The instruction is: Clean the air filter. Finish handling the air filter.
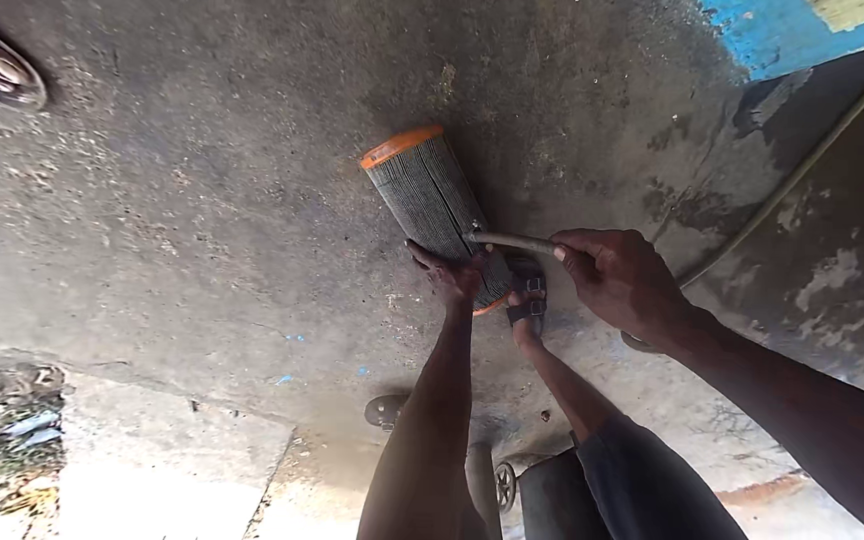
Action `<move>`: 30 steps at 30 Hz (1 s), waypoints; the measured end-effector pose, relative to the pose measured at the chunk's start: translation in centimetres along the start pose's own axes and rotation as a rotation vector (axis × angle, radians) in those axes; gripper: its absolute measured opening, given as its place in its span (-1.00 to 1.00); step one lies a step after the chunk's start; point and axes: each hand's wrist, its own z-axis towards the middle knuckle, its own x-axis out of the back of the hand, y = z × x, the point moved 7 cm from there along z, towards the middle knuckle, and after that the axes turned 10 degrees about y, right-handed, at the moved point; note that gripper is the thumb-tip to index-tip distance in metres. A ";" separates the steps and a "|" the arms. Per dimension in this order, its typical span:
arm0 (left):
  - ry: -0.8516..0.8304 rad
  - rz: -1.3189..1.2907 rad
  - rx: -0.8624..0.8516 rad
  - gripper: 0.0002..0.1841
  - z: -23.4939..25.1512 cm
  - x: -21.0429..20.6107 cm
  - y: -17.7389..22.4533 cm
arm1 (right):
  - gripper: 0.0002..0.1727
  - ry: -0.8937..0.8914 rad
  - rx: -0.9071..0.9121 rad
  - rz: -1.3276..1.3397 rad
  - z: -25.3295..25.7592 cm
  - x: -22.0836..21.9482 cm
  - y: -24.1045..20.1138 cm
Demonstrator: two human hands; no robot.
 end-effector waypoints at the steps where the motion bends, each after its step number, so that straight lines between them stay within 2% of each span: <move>1: 0.047 0.008 0.013 0.69 -0.1 -0.3 0.2 | -0.66 -0.010 -0.005 -0.010 -0.3 -0.2 0.1; 3: 0.094 -0.013 -0.003 0.65 -0.1 -0.3 0.1 | -0.64 0.020 -0.005 0.033 -0.8 -0.2 0.4; 5: 0.049 -0.038 -0.040 0.57 0.6 0.5 -0.6 | -0.64 0.127 -0.010 0.115 -1.7 1.4 0.6; 8: -0.072 -0.259 -0.014 0.45 2.0 2.3 -1.8 | -0.67 0.491 0.025 0.242 -5.0 6.8 1.4; 10: -0.177 -0.397 0.129 0.22 1.7 3.7 -1.5 | -0.65 0.681 0.015 0.293 -9.2 10.1 2.5; 12: -0.288 -0.528 0.304 -0.10 1.2 5.0 0.0 | -0.61 0.757 -0.084 0.240 -14.3 11.7 3.3; 14: -0.396 -0.706 0.383 -0.39 0.6 6.1 2.5 | -0.58 0.786 -0.149 0.179 -19.4 11.4 2.9; 17: -0.589 -0.980 0.450 -0.18 -0.6 7.4 6.2 | -0.56 0.705 -0.111 0.116 -24.0 9.1 -0.1; 20: -0.637 -1.038 0.548 -0.14 -0.6 8.2 7.3 | -0.59 0.562 -0.075 0.107 -23.1 5.5 -3.1; 24: -0.609 -1.010 0.693 -0.08 -0.7 8.2 8.0 | -0.61 0.605 -0.062 0.063 -19.2 2.5 -5.2; 30: -0.513 -1.018 0.784 -0.06 -1.1 7.7 8.7 | -0.61 0.598 -0.139 0.055 -15.2 2.1 -6.5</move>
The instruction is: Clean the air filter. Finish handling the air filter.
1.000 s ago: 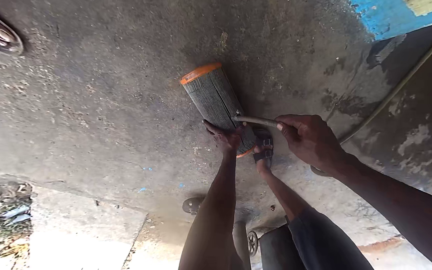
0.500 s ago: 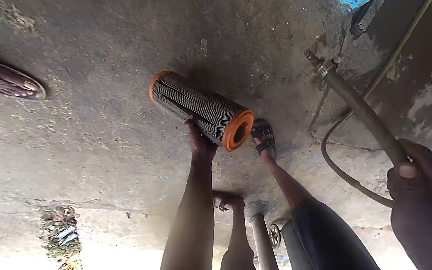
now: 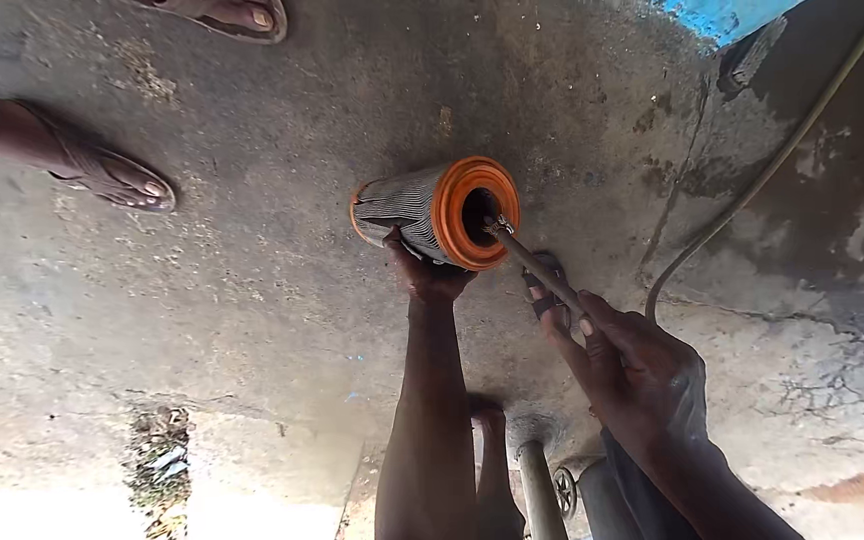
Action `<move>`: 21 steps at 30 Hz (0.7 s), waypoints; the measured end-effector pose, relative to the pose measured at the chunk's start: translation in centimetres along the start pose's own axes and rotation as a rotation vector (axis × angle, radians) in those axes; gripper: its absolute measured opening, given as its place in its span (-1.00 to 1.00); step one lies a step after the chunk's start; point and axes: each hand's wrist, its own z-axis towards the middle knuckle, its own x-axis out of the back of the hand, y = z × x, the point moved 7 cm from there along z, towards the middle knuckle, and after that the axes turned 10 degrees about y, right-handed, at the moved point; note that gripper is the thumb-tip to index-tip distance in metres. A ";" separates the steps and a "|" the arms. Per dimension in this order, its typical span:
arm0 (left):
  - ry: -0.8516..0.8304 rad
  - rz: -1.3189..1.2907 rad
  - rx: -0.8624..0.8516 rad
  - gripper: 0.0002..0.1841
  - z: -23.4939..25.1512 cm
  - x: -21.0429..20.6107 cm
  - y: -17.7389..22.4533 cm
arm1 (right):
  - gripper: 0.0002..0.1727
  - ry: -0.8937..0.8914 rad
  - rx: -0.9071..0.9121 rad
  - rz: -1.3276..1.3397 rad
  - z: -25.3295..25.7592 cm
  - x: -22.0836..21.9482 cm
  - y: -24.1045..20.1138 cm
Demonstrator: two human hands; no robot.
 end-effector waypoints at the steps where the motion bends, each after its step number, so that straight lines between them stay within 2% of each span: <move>1: 0.006 0.002 -0.007 -0.06 0.0 0.0 0.0 | -0.62 -0.008 -0.001 -0.005 0.7 -0.5 -0.2; 4: -0.016 -0.012 -0.011 -0.07 0.1 -0.1 0.0 | -0.64 -0.075 -0.045 0.105 2.8 -3.0 0.1; 8: -0.149 -0.045 -0.022 -0.05 0.2 -0.1 1.5 | -0.67 -0.244 -0.118 0.527 5.0 -8.8 1.1; 13: -0.108 -0.033 -0.017 -0.06 0.3 1.8 3.4 | -0.69 -0.380 -0.135 0.764 6.1 -13.8 -0.9; 16: -0.116 -0.080 0.025 -0.05 0.6 2.4 4.0 | -0.69 -0.425 -0.108 0.719 6.9 -15.0 -1.8; 19: -0.125 -0.112 0.031 -0.09 0.5 3.0 4.9 | -0.65 -0.477 -0.017 0.518 7.5 -15.0 -3.5; 21: -0.188 -0.155 0.017 -0.14 0.6 3.4 5.3 | -0.64 -0.537 0.076 0.361 7.7 -14.6 -5.0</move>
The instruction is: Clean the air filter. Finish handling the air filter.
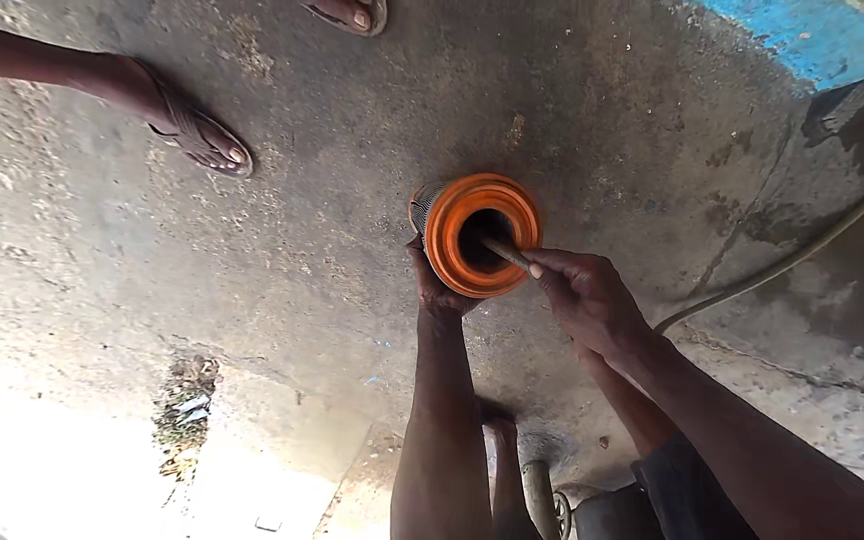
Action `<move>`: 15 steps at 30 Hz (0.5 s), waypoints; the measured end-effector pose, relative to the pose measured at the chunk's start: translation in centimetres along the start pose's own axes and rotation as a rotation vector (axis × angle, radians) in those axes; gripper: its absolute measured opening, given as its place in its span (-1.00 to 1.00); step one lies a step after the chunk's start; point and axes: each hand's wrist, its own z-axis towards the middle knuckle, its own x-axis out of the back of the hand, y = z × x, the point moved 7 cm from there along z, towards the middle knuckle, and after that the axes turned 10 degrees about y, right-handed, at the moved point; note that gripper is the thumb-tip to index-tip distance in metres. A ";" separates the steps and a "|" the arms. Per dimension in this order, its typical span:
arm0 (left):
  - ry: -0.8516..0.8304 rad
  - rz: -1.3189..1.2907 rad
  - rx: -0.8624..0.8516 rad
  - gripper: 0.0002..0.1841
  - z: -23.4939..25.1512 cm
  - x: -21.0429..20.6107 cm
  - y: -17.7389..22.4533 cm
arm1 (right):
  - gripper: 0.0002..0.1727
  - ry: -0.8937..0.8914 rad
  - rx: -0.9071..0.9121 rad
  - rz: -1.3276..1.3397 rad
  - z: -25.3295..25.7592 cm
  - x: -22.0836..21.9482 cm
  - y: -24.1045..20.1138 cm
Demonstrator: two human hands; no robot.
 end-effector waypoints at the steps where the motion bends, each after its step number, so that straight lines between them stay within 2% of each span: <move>1: -0.053 -0.008 -0.016 -0.16 0.1 0.2 0.2 | -0.64 -0.065 0.009 -0.103 0.2 -0.1 -0.8; 4: -0.155 0.016 -0.097 -0.24 0.2 0.8 0.7 | -0.66 -0.221 0.089 -0.407 1.3 -1.0 -3.1; 5: -0.187 0.007 -0.110 -0.28 0.2 0.8 0.7 | -0.68 -0.208 0.146 -0.487 1.5 -1.5 -3.7; 7: -0.219 -0.009 -0.060 -0.26 0.1 0.8 0.1 | -0.77 -0.064 0.283 -0.569 0.8 -2.5 -4.5; 9: -0.174 -0.035 -0.046 -0.27 -0.1 0.6 -0.6 | -0.84 0.008 0.326 -0.645 0.0 -4.4 -4.2; 12: -0.044 -0.048 -0.088 -0.33 -0.1 1.5 -1.6 | -0.86 -0.120 0.127 -0.659 0.1 -6.8 -2.8; 15: 0.014 -0.024 -0.083 -0.38 -0.3 2.9 -2.3 | -0.68 -0.238 -0.155 -0.473 0.0 -7.2 -0.7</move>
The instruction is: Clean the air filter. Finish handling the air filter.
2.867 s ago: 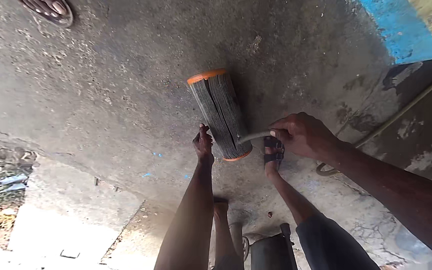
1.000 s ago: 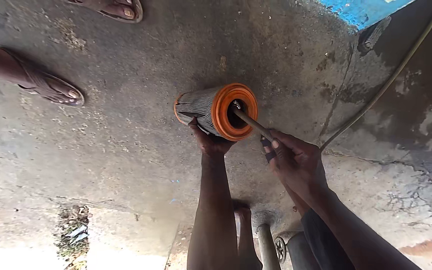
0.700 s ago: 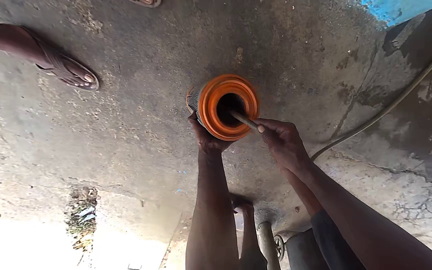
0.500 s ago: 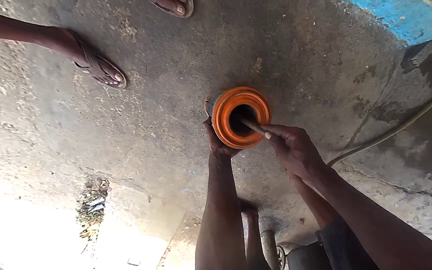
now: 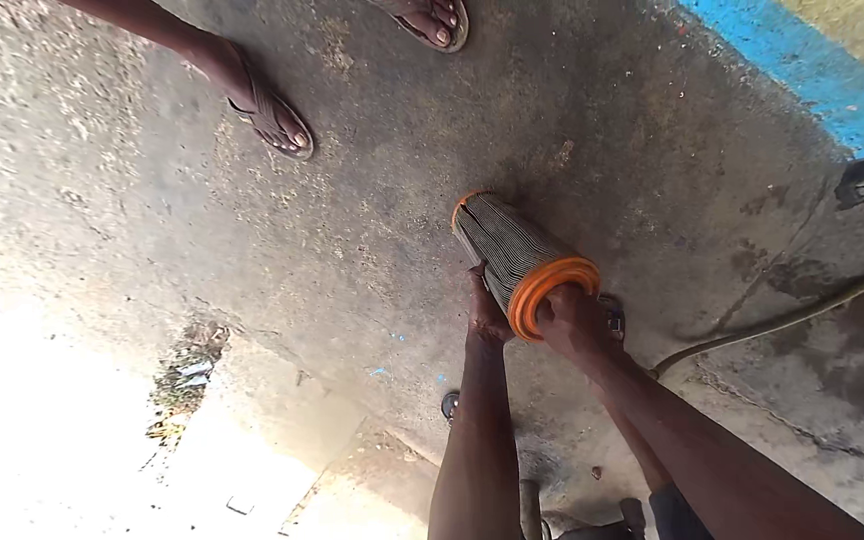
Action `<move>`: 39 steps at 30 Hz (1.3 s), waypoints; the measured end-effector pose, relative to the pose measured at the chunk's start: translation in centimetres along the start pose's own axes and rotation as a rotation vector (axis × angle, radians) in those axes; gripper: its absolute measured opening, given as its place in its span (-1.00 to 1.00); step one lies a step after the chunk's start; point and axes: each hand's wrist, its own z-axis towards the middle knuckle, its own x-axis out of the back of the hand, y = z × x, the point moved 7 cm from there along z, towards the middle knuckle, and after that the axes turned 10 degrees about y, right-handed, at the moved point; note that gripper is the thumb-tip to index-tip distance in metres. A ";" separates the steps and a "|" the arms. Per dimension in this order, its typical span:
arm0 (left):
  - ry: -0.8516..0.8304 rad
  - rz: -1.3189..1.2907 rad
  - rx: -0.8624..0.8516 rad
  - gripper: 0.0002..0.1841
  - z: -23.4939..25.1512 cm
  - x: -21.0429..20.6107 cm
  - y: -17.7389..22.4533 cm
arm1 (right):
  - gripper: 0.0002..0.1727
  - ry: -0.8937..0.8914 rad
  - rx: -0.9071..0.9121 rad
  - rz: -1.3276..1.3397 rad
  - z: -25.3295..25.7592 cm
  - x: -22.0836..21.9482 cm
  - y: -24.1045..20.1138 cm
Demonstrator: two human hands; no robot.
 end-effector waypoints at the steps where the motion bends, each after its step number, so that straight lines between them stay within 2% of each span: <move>1: 0.000 0.018 0.007 -0.38 -0.2 0.2 0.0 | -0.68 0.017 -0.031 0.149 -0.1 -0.5 0.9; 3: -0.010 0.067 -0.011 -0.42 -0.4 0.0 0.1 | -0.71 0.062 -0.051 0.458 -0.7 -1.8 2.8; 4: -0.011 0.103 -0.037 -0.45 -0.3 -0.1 0.1 | -0.73 0.083 -0.058 0.524 -1.1 -2.4 3.7; 5: -0.005 0.134 -0.063 -0.48 -0.3 -0.2 0.0 | -0.73 0.095 -0.078 0.488 -1.5 -2.6 4.4; 8: 0.000 0.171 -0.120 -0.54 0.4 -0.7 -0.4 | -0.70 0.209 -0.107 0.054 -3.1 -0.8 4.2; 9: 0.011 0.161 -0.127 -0.54 0.7 -0.8 -0.8 | -0.70 0.263 -0.111 -0.011 -3.7 -0.3 4.2; 11: 0.041 0.140 -0.123 -0.51 1.2 -0.7 -1.8 | -0.71 0.291 -0.137 0.088 -5.0 0.0 5.2; 13: 0.044 0.104 -0.122 -0.48 1.1 -1.2 -2.2 | -0.64 0.223 -0.151 0.244 -5.8 -0.2 7.3; 16: 0.013 0.029 -0.122 -0.49 0.6 -1.1 -2.6 | -0.68 0.244 -0.218 0.232 -7.7 1.0 8.6; 19: -0.009 -0.004 -0.140 -0.50 0.6 -1.0 -3.2 | -0.70 0.184 -0.268 0.263 -10.1 1.7 8.9; 22: -0.016 0.013 -0.151 -0.45 0.8 -0.3 -4.1 | -0.65 0.264 -0.292 0.251 -12.7 2.3 10.1; 24: -0.009 0.007 -0.165 -0.45 1.0 0.0 -4.3 | -0.61 0.222 -0.266 0.306 -14.2 2.0 10.9; 27: -0.020 -0.027 -0.163 -0.44 0.2 0.5 -4.6 | -0.56 0.360 -0.192 0.277 -16.4 2.7 12.0; 31: -0.061 -0.158 -0.130 -0.43 -1.4 0.4 -4.6 | -0.56 0.414 -0.079 0.379 -18.5 2.1 11.9; 35: -0.055 -0.258 -0.053 -0.36 -4.6 0.1 -5.3 | -0.56 0.499 0.036 0.452 -20.1 2.9 10.9; 39: -0.060 -0.241 -0.122 -0.49 -10.5 -0.2 -5.0 | -0.52 0.447 0.133 0.448 -22.1 3.7 9.1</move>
